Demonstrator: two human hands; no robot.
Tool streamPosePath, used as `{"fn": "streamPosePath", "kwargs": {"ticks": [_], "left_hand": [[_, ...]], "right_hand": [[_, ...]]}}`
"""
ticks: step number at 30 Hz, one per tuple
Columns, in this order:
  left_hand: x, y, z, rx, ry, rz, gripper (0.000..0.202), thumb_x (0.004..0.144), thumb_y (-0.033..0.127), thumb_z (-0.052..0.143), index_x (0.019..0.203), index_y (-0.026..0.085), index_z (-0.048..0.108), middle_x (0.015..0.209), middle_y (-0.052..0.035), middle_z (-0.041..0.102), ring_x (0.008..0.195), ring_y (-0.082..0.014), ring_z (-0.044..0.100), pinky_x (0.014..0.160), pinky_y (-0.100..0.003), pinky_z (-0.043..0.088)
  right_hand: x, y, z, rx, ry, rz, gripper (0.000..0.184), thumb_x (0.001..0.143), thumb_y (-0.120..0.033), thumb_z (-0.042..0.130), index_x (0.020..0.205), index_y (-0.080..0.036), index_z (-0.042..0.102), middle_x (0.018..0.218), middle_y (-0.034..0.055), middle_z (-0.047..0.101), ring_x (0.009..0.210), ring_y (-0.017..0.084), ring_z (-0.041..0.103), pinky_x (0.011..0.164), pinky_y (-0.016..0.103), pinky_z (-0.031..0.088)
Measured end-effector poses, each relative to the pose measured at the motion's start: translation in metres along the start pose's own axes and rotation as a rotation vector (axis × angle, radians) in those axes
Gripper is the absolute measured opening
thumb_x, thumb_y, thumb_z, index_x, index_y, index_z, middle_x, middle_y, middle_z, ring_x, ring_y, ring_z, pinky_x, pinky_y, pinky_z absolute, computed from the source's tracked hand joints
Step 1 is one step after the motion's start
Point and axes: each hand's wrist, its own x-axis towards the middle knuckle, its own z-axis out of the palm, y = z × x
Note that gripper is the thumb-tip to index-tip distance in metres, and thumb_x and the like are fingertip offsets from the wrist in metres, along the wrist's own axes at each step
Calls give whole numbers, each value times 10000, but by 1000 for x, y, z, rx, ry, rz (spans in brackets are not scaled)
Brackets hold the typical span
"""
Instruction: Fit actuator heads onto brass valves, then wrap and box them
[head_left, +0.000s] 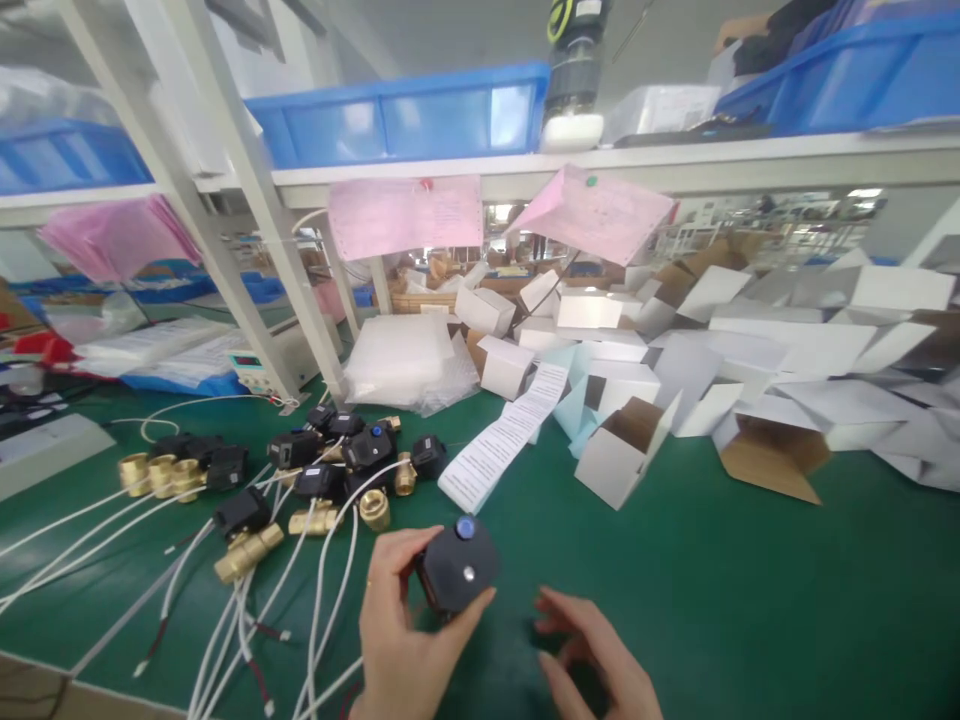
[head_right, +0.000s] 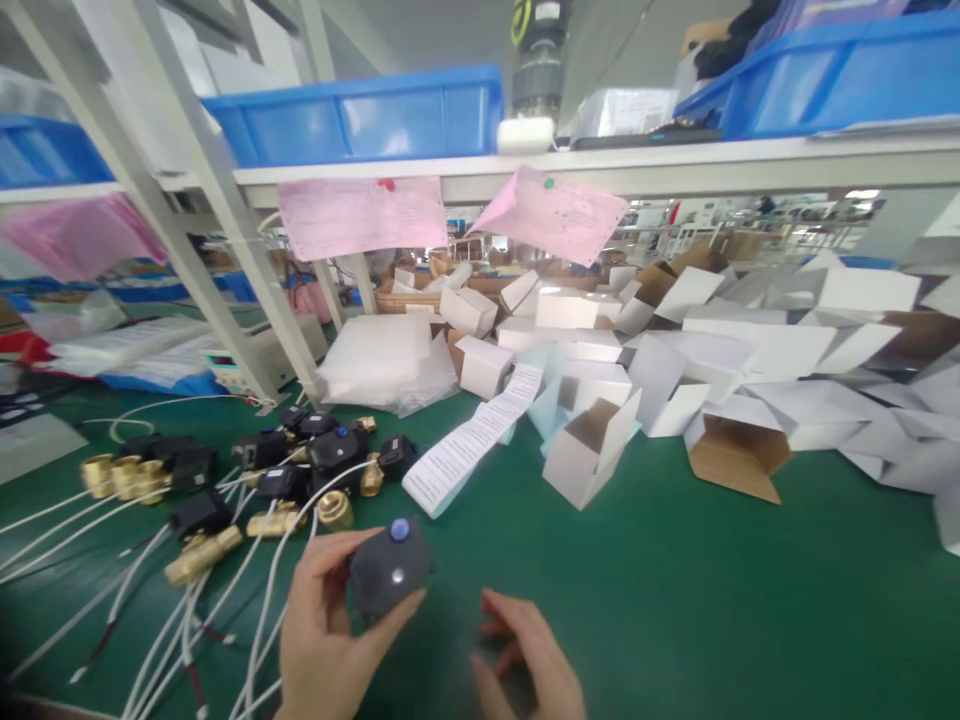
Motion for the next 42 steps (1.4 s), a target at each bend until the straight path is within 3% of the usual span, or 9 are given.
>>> {"fn": "streamPosePath", "kwargs": {"ticks": [2,4,8,11,14,19,23,29,42], "left_hand": [[-19,3,13,-60,-101,-86,453,793,277,845,1156,254,576,1085,-13,606,1007,-173,636,882,-254,556],[-32,4,24,-169,-180,-231,466,766,245,852,1152,269,592,1096,-6,621,1026,-187,646,892,-271,565],[-41,7,31,-449,-347,-547,520,637,98,826,1106,255,665,1128,-9,654,1068,-224,666,918,-282,569],[-36,7,30,-594,-501,-655,561,600,49,776,1114,263,703,1163,-19,666,1077,-239,674,893,-276,585],[-32,2,25,-517,-553,-586,572,663,99,770,1191,309,707,1266,-33,626,1176,-251,635,959,-298,567],[-50,5,23,-219,-467,-425,545,760,259,773,1287,317,649,1265,-59,580,1176,-273,593,991,-381,532],[-60,18,24,-248,-450,-397,666,715,199,757,1337,325,555,1308,-40,574,1210,-268,583,1057,-404,489],[-38,22,8,-455,-778,-364,615,666,52,707,1212,313,595,1217,-11,647,1143,-221,638,999,-320,516],[-40,21,5,-498,-795,-369,661,687,45,737,1249,346,563,1241,13,635,1174,-198,613,1033,-309,474]], "right_hand": [[0,-2,0,47,-55,15,687,920,-140,634,1528,-392,438,1394,37,579,1079,241,663,835,248,584],[-1,-7,-2,101,-58,70,771,868,-135,623,1559,-394,398,1484,32,506,1237,267,584,936,288,558],[-6,-13,-2,275,-9,187,698,909,-157,557,1555,-383,420,1532,31,462,1345,263,500,1047,338,498],[-11,-10,2,406,-8,324,651,897,-167,585,1516,-341,485,1494,48,512,1319,263,532,1008,328,529],[-12,-9,5,461,50,409,557,858,-201,644,1405,-283,580,1408,80,586,1234,282,596,893,308,572],[-6,-23,7,307,109,397,453,774,-190,633,1225,-233,618,1131,52,682,920,227,664,787,279,544],[-9,-35,8,93,29,444,283,744,-214,586,1026,-211,562,883,2,651,771,196,617,656,233,482],[-18,-38,0,-9,-181,259,87,806,-173,535,865,-216,487,772,-15,577,651,158,535,592,214,401],[-9,-44,-6,-23,-188,278,83,776,-231,492,742,-222,417,669,-36,498,583,145,455,541,218,334]]}}
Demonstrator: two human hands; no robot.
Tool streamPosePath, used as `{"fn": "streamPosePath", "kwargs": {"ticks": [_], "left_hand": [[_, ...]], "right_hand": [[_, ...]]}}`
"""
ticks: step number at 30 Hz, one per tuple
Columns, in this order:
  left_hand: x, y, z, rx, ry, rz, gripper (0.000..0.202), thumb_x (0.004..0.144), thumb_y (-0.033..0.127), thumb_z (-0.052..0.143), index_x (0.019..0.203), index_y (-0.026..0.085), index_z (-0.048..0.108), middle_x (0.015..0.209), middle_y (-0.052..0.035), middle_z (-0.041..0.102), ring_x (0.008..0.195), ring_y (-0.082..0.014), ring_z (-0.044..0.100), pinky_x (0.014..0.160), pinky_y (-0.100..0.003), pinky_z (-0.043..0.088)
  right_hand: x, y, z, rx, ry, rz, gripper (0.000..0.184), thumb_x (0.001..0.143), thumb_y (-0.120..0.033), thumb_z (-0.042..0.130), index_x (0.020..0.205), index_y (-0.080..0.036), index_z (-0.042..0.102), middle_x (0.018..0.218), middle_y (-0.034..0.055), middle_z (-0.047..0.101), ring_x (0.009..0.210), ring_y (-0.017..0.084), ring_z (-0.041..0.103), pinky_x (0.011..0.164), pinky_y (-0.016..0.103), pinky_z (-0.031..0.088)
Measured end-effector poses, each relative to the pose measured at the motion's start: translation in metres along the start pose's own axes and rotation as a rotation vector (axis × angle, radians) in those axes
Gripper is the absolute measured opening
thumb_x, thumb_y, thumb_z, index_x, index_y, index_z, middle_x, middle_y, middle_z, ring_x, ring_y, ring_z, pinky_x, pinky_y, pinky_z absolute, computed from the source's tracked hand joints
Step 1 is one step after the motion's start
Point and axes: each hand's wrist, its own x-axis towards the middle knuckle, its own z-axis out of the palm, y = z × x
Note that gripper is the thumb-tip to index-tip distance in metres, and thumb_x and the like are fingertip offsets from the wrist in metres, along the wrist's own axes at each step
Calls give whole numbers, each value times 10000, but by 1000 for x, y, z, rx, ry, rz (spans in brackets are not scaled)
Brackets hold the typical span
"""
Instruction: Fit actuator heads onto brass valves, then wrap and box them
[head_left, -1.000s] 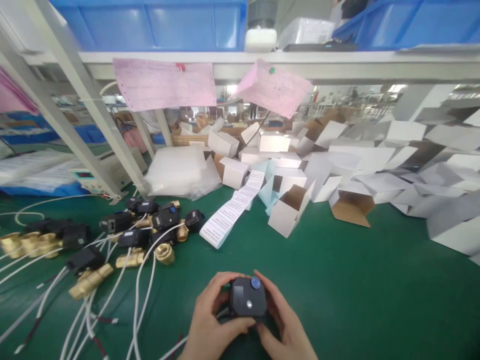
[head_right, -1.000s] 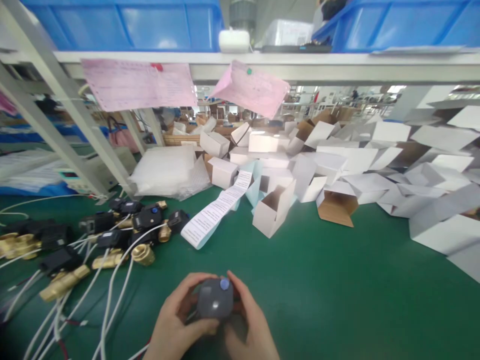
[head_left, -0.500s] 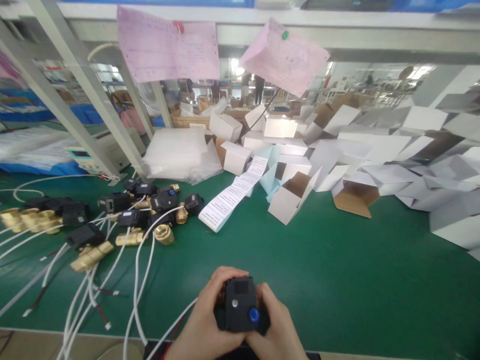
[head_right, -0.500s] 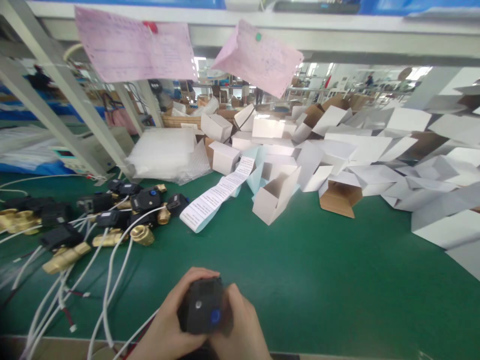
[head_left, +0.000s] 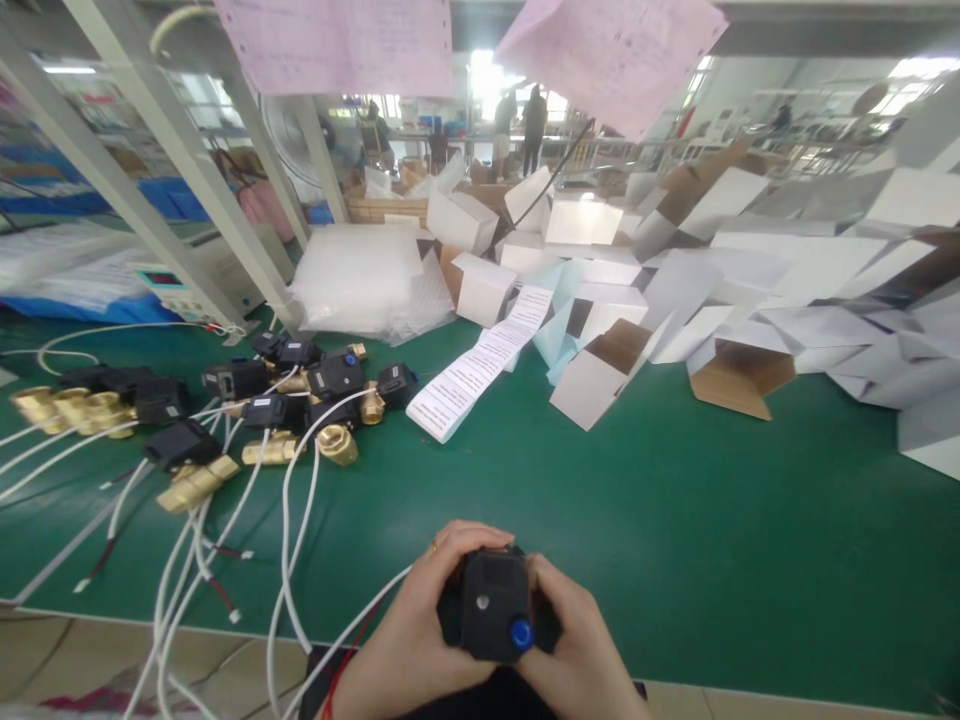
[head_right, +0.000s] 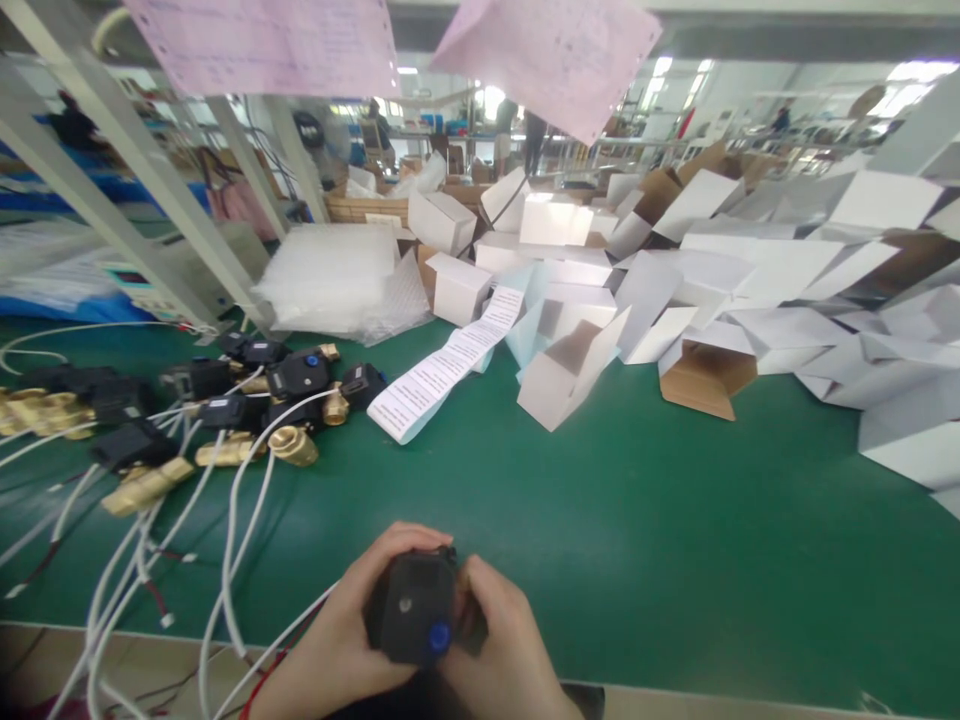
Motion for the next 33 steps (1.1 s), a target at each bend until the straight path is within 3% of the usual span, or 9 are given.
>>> {"fn": "streamPosePath", "kwargs": {"ticks": [8,13,18,23,33], "left_hand": [[1,1,0,1,15,-43,598,688,75,749,1224,293,597,1235,-33,651,1165,-234,630,1016,-331,500],[3,2,0,7,33,-50,599,702,93,746,1228,335,593,1235,-2,657,1160,-213,640,1015,-307,507],[1,5,1,-91,21,-150,612,673,175,796,1240,305,606,1260,-28,644,1198,-257,613,1041,-336,493],[-1,5,4,-135,63,-186,300,939,414,558,1207,307,641,1234,-18,656,1211,-237,598,1031,-313,473],[-1,-1,6,36,65,-127,311,1033,459,421,1232,307,606,1226,-27,660,1187,-225,598,1033,-315,447]], "right_hand": [[0,1,0,37,-10,49,82,773,-238,506,740,-219,434,682,-34,504,600,145,462,557,220,338],[1,-4,0,58,-1,45,80,772,-236,515,740,-219,444,671,-33,512,596,151,460,553,226,335],[3,-7,1,108,-1,86,44,742,-250,478,734,-222,444,675,-38,509,595,146,463,547,221,335],[4,-8,1,107,-2,81,104,780,-258,526,729,-221,443,669,-38,508,588,143,450,534,220,324],[6,-10,1,95,5,82,109,794,-259,514,739,-223,426,676,-38,488,589,144,437,541,224,317]]}}
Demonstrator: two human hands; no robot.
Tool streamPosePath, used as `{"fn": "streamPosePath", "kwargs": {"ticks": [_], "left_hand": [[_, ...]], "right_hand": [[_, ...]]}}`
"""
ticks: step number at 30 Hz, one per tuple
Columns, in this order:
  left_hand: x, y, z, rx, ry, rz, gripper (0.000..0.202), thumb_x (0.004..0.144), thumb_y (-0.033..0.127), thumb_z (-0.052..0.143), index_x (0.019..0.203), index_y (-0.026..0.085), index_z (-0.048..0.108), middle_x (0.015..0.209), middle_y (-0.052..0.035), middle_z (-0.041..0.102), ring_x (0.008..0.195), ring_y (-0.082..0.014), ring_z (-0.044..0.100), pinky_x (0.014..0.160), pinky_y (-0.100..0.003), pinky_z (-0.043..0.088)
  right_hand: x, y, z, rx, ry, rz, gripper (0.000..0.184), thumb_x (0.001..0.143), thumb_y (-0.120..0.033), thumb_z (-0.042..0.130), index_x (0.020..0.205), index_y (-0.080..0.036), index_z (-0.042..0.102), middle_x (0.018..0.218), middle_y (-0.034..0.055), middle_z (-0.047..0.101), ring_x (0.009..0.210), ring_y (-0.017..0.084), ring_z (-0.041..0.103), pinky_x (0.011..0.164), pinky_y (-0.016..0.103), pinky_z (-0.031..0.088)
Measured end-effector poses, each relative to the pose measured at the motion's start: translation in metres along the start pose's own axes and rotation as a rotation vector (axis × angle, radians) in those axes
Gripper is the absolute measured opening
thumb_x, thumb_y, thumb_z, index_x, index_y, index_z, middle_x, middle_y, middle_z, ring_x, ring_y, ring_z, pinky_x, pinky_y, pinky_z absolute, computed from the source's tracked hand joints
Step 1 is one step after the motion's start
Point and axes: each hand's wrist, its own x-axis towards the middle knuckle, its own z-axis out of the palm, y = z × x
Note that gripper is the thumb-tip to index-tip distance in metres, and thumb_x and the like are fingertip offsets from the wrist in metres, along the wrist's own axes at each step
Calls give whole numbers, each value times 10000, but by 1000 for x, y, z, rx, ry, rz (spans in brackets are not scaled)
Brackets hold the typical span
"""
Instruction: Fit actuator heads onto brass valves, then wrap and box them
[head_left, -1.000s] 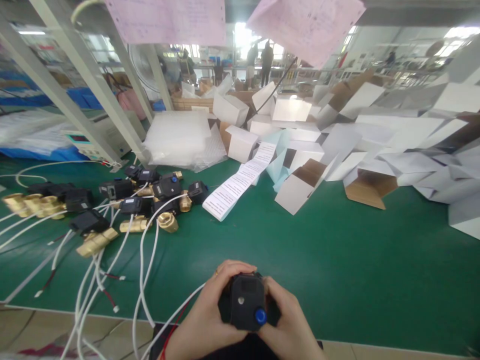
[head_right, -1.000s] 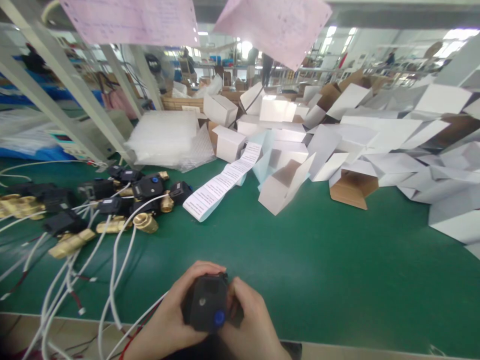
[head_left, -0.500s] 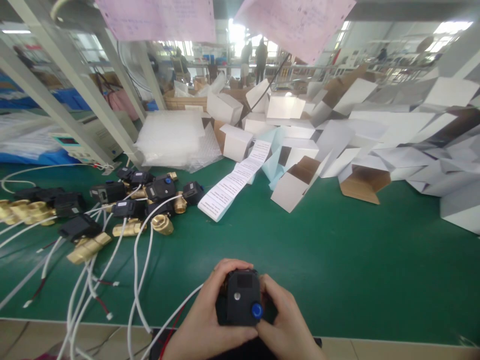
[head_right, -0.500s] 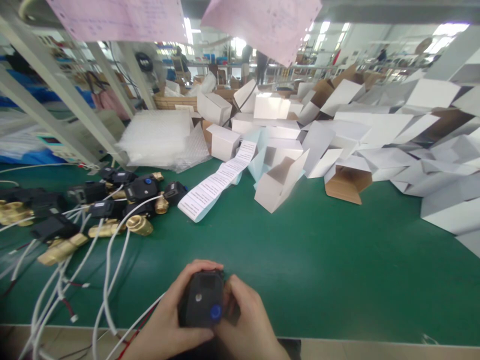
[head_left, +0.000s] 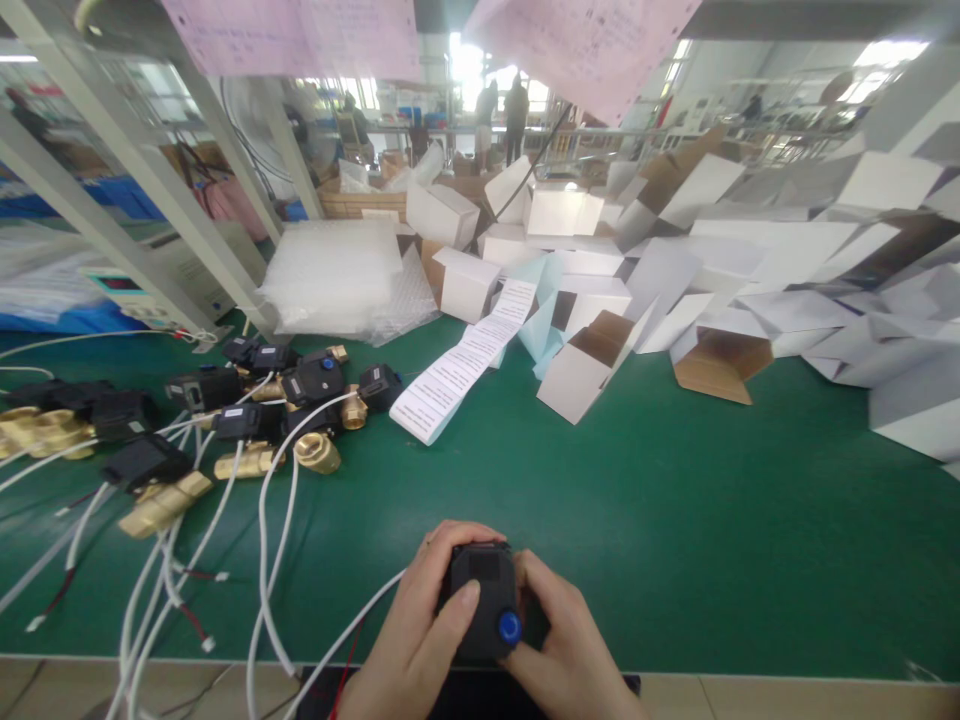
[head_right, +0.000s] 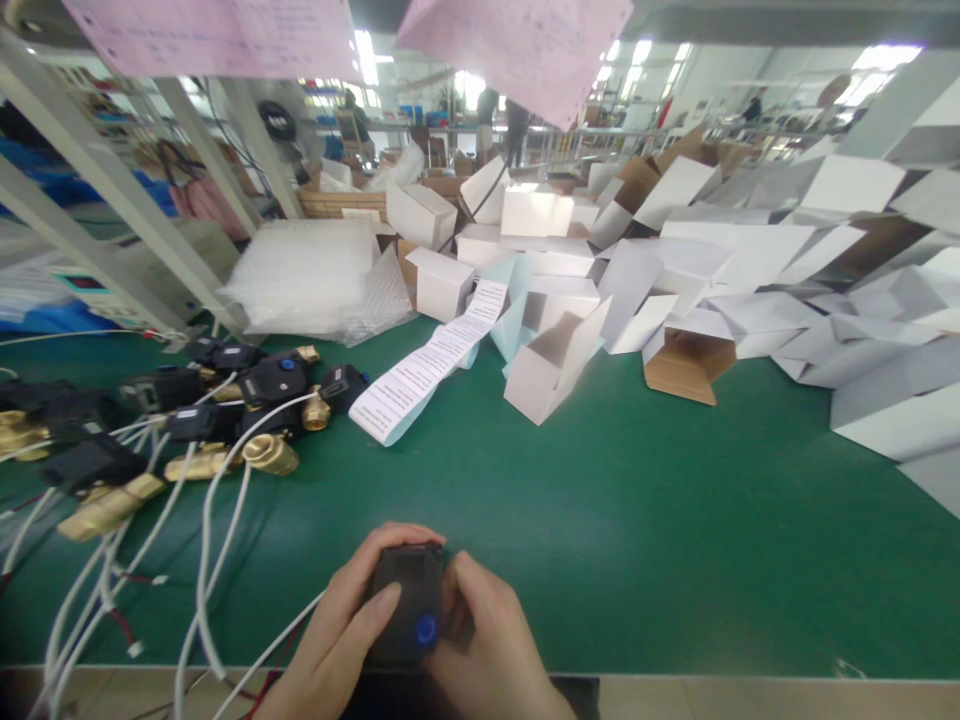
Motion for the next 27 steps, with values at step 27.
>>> {"fn": "streamPosePath", "kwargs": {"ticks": [27], "left_hand": [[12,25,1,-25,-45,-294,557,766,361,652,1287,253,486,1290,-68,579,1232,-291,535,1074,-404,387]], "right_hand": [[1,6,5,90,26,102,142,725,-270,560,742,-225,427,683,-39,486,609,157,421,554,236,293]]}}
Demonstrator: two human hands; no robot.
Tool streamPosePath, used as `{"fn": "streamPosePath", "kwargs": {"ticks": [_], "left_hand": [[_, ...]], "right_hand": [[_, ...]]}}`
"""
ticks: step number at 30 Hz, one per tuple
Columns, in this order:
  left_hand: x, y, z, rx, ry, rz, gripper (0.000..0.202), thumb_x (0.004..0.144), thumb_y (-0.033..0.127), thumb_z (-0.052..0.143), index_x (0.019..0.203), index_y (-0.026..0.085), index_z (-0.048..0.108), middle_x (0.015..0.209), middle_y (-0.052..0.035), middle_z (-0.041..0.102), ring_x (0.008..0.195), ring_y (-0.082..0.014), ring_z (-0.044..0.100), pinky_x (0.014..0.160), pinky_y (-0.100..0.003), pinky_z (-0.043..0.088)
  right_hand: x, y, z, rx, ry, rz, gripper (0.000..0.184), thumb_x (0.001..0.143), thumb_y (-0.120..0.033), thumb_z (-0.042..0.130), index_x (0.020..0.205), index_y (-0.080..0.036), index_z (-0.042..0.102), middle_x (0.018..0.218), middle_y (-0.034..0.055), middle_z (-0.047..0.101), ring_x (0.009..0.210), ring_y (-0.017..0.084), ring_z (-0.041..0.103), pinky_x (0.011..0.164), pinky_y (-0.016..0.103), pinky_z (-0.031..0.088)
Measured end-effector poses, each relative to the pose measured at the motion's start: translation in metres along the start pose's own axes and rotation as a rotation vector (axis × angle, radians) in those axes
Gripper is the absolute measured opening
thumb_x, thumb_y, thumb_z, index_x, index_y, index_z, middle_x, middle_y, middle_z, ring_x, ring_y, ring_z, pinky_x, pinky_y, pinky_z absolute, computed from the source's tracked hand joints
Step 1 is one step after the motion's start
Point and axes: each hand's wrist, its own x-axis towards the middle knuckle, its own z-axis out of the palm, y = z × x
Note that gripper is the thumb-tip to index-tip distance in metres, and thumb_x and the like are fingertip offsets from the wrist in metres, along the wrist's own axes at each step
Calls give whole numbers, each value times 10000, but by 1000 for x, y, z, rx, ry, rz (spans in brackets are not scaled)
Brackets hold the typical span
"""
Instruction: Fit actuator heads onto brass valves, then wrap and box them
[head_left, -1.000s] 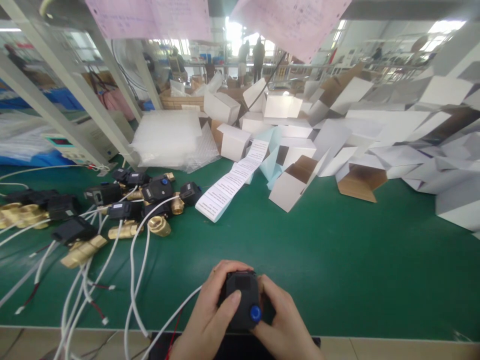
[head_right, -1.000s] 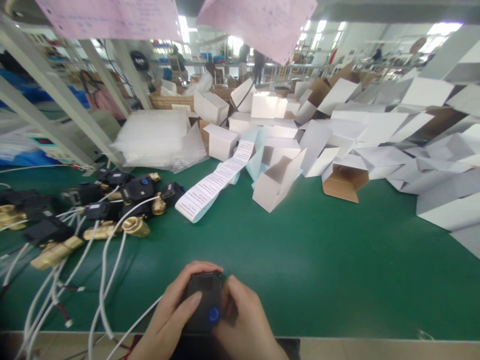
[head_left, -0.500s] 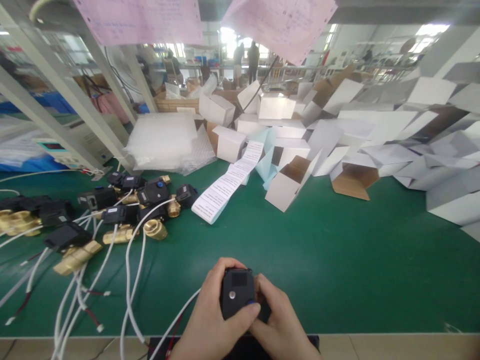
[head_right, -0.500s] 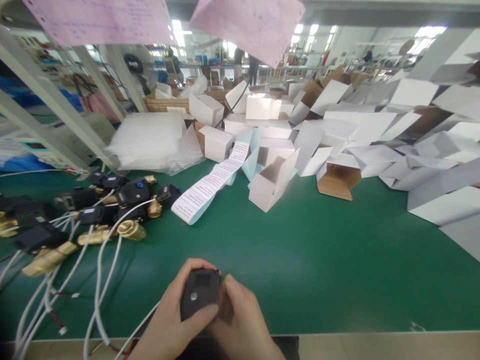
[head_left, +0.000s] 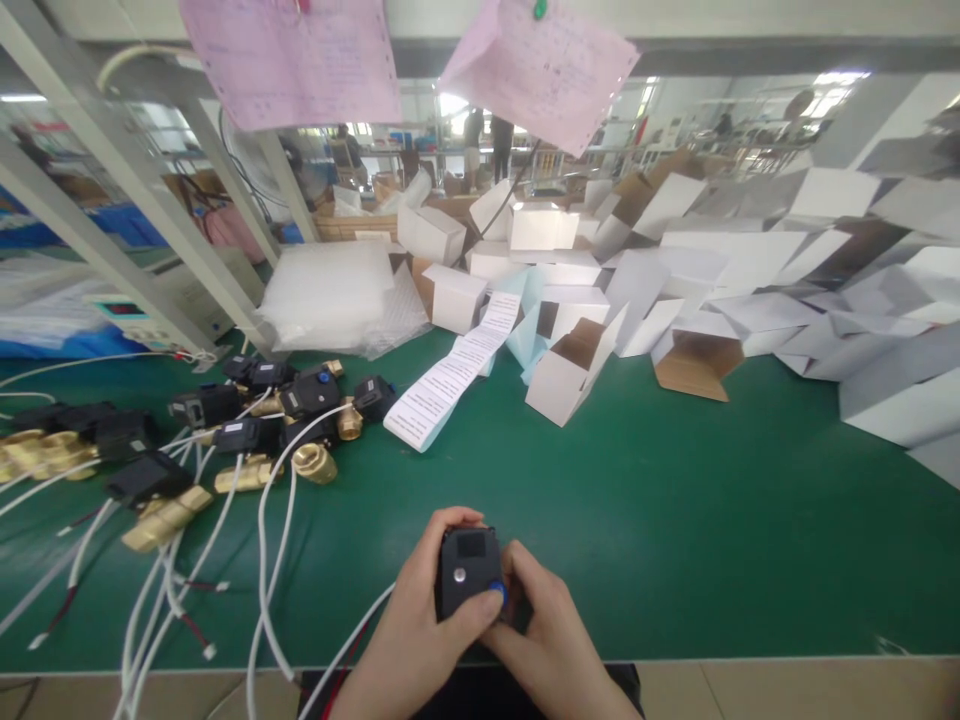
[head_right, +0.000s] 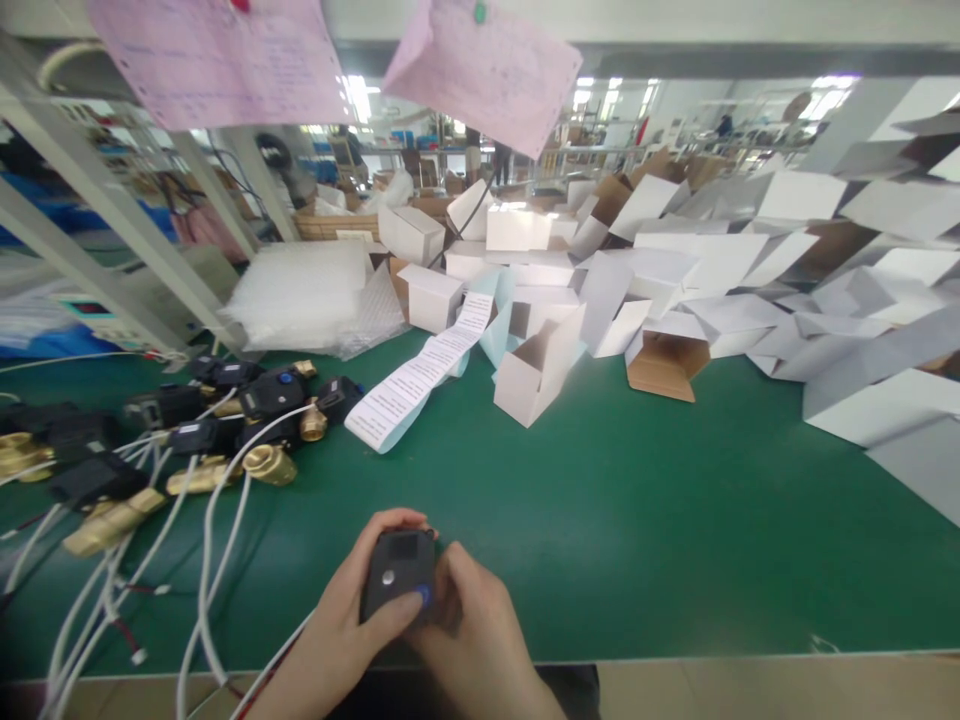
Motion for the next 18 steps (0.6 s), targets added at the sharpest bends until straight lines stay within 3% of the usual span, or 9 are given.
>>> {"fn": "streamPosePath", "kwargs": {"ticks": [4,6,8,11,15,18], "left_hand": [[4,-6,-1,-67,-15,17,859,633,233,780,1408,293,413,1378,-55,542,1183,-271,578,998,-338,461],[9,-9,-1,-94,34,24,814,634,237,797,1371,266,454,1337,-64,577,1147,-268,595,945,-313,488],[14,-12,-2,-126,79,17,723,646,246,785,1313,242,505,1275,-63,621,1116,-263,606,912,-295,496],[19,-14,-2,-220,86,15,700,642,288,799,1293,223,551,1225,-58,656,1086,-263,618,911,-289,497],[20,-24,-1,-386,-21,14,737,692,500,827,1315,193,582,1165,-88,698,1065,-294,635,929,-322,508],[19,-36,2,-494,-45,9,740,733,614,801,1308,183,626,1118,-101,719,1036,-295,643,903,-324,514]], "right_hand": [[1,5,-3,121,1,-22,151,683,-177,575,752,-218,447,699,-47,500,625,151,458,565,218,328],[1,8,-5,228,19,-33,181,741,-139,633,855,-217,516,774,-39,548,671,154,519,600,209,387],[2,10,-7,279,57,-91,281,839,-139,703,1072,-240,582,892,-19,588,730,162,569,637,212,448],[2,5,-9,132,126,-282,463,951,-210,753,1364,-323,577,993,8,592,771,180,584,653,228,500],[4,-10,-10,-92,196,-532,388,1048,-362,709,1416,-331,592,921,7,573,745,188,564,652,238,515],[7,-18,-9,-149,233,-593,357,1097,-459,623,1412,-293,591,870,2,534,684,175,551,599,222,516]]}}
